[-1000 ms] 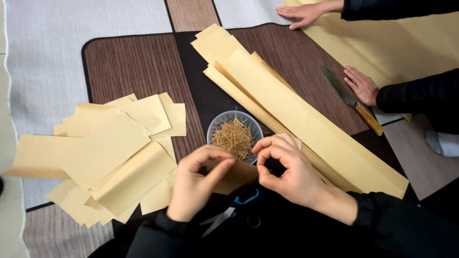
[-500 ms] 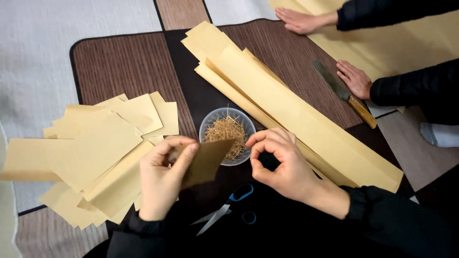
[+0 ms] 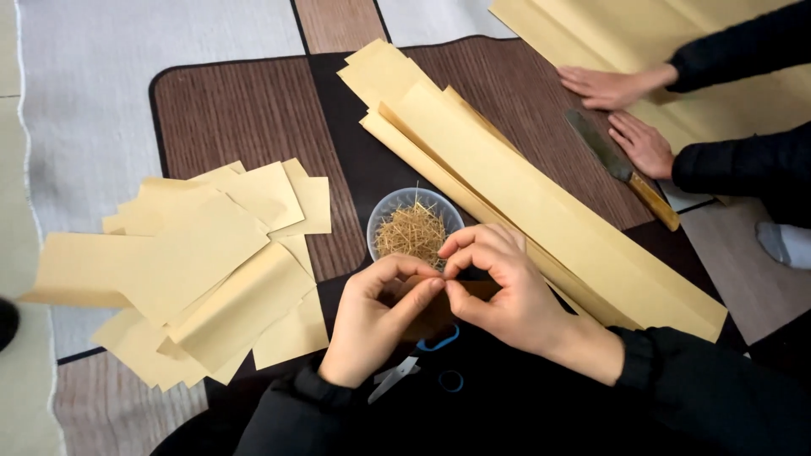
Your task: The person cuts and folds paper strips and handles toothpicks to prepare packaging.
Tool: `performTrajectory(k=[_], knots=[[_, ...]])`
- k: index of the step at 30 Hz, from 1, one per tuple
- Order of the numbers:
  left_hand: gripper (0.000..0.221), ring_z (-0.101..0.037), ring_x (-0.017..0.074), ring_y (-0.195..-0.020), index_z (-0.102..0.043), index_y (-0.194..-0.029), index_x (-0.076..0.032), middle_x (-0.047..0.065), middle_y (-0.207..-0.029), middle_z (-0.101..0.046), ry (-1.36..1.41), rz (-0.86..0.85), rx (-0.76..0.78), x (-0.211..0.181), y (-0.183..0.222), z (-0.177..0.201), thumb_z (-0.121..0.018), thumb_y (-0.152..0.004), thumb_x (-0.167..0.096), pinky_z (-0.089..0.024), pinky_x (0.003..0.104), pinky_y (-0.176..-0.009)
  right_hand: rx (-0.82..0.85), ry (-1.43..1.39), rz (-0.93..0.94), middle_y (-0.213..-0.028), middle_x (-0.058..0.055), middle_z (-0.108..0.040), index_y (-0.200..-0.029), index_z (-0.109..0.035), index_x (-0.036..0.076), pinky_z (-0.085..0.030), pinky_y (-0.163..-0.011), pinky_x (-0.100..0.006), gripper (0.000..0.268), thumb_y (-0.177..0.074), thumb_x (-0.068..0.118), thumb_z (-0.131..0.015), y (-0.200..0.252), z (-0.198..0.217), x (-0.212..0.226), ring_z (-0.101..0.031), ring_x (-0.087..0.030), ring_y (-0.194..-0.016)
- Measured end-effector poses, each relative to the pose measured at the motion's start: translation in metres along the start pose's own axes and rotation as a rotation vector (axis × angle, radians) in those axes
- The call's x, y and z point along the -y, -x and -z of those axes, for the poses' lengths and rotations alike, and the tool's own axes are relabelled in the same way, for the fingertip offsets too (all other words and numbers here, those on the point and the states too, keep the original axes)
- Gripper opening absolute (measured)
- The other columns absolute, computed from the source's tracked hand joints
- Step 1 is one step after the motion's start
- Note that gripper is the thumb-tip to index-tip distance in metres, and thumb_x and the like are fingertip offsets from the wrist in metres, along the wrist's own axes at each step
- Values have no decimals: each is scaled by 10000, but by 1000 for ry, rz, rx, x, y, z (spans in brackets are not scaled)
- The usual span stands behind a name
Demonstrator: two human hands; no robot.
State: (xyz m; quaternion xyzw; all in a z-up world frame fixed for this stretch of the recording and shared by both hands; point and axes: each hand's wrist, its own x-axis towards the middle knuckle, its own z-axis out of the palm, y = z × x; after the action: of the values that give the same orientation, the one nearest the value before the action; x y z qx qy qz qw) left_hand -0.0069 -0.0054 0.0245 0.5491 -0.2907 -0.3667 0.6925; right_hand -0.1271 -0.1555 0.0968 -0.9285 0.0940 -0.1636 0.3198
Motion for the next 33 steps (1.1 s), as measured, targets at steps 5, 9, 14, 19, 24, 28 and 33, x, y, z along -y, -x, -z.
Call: performTrajectory(k=[5,9,14,19,24,28,33], knots=[[112,-627,34,-757,-733,-1004,-24,-3,-875,-719,75,50,15,-2,0,1,-758,-915,-87,-519,188,-665,5,-13,4,-1114,-20,-667,-888,-628,120,-396,-1046,-379,129,-809,123,-731,-1,0,1,-606,-217,-1105],[100,-670,45,-834,-722,-1007,-14,-5,-907,-721,139,11,18,4,1,1,-730,-942,-91,-550,201,-735,47,-14,-4,-1107,-27,-669,-869,-622,119,-387,-1055,-387,116,-806,119,-720,-1,1,-3,-607,-223,-1110],[101,-675,71,-895,-728,-998,-4,3,-937,-743,11,-113,-145,8,-3,15,-713,-969,-99,-547,225,-813,79,-19,-42,-1094,-30,-677,-850,-613,117,-388,-1050,-387,109,-797,120,-708,1,2,-11,-619,-223,-1098],[120,-643,69,-836,-740,-1040,-21,10,-925,-734,13,-42,-422,4,-5,38,-699,-989,-122,-514,221,-748,55,-35,-91,-1093,-29,-685,-840,-603,118,-402,-1050,-374,100,-801,109,-694,6,6,-16,-635,-213,-1084],[119,-657,54,-833,-738,-1028,-19,7,-935,-736,10,-42,-342,5,-4,23,-704,-982,-123,-534,205,-747,16,-45,-110,-1126,-37,-683,-882,-612,107,-377,-1053,-376,103,-817,101,-692,6,7,-12,-621,-211,-1108],[104,-690,51,-851,-728,-1003,-16,10,-935,-744,86,-9,-83,7,-1,-13,-719,-953,-106,-565,204,-769,11,-47,-88,-1135,-36,-671,-941,-622,100,-376,-1047,-367,138,-832,124,-704,6,4,-12,-612,-201,-1115],[109,-671,62,-861,-728,-1013,-14,28,-921,-747,101,-13,-58,5,0,-19,-732,-955,-106,-553,213,-783,42,-6,-55,-1098,-22,-687,-899,-627,111,-380,-1026,-363,90,-848,125,-700,7,5,-18,-625,-193,-1094]])
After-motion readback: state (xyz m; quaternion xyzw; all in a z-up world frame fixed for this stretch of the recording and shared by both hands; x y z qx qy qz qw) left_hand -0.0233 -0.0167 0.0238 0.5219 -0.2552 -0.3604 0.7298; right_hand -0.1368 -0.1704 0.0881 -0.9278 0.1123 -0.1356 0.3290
